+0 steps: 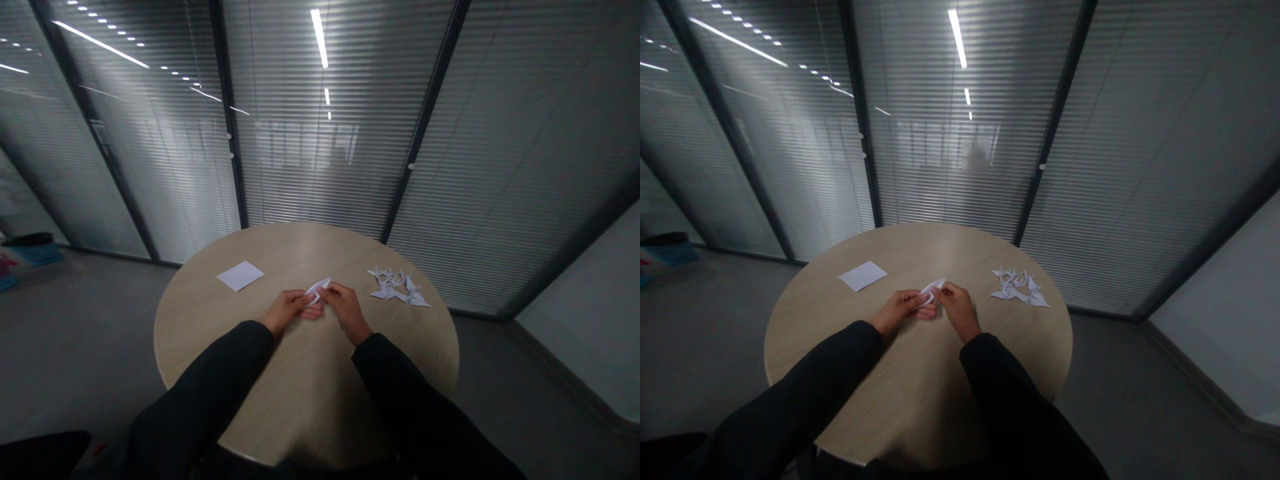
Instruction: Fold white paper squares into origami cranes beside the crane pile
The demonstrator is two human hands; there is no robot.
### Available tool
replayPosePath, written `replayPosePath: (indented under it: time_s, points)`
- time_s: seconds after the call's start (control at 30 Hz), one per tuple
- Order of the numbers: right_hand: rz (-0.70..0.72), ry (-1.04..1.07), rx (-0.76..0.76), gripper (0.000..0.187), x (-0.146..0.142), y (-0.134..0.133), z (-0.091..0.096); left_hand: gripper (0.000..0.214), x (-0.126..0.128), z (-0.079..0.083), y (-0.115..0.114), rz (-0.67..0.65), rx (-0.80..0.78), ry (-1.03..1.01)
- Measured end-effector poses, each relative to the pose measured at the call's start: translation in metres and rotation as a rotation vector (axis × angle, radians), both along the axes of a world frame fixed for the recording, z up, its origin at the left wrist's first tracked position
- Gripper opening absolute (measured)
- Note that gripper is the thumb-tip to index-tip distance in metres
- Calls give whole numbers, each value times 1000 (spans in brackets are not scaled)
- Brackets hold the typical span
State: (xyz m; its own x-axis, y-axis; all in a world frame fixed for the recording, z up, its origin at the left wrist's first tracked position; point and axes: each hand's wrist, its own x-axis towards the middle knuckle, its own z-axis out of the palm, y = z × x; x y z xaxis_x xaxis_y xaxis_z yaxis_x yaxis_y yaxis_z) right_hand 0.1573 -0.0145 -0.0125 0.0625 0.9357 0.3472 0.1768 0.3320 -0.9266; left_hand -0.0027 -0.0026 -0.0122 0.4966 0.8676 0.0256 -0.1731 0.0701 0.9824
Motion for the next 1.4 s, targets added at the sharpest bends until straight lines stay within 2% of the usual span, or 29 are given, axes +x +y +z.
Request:
replayPosePath:
  time_s: [0.13,0.2,0.3,0.37,0.47,0.67,0.83,1.0,1.1,1.27,1.4]
  points:
    - [7,-185,74,26,2,1,-4,58,0,-6,8,134,127,61]
    - [29,-251,140,23,1,1,-5,60,-1,-8,11,115,163,70]
    - [45,-307,194,20,-2,0,-6,59,-2,-8,14,20,131,20]
    - [6,-322,208,19,-2,-2,-6,57,-2,-6,13,3,87,-4]
    - [-53,-360,298,31,-2,-4,-4,50,-4,-4,13,27,42,-27]
    - [46,-587,527,19,1,-8,-1,44,-8,-8,17,103,26,-11]
    - [53,-777,584,17,2,-9,1,42,-8,-13,19,114,8,-10]
    - [55,-891,597,13,-1,-14,6,38,-6,-8,15,120,-25,-9]
    - [40,-848,585,10,-2,-14,6,33,-5,-3,12,107,-57,-42]
    - [-6,-541,460,7,-2,-8,2,24,-5,2,9,80,-146,-168]
    - [-8,-384,354,8,-3,-4,-4,24,-6,0,11,54,-133,-167]
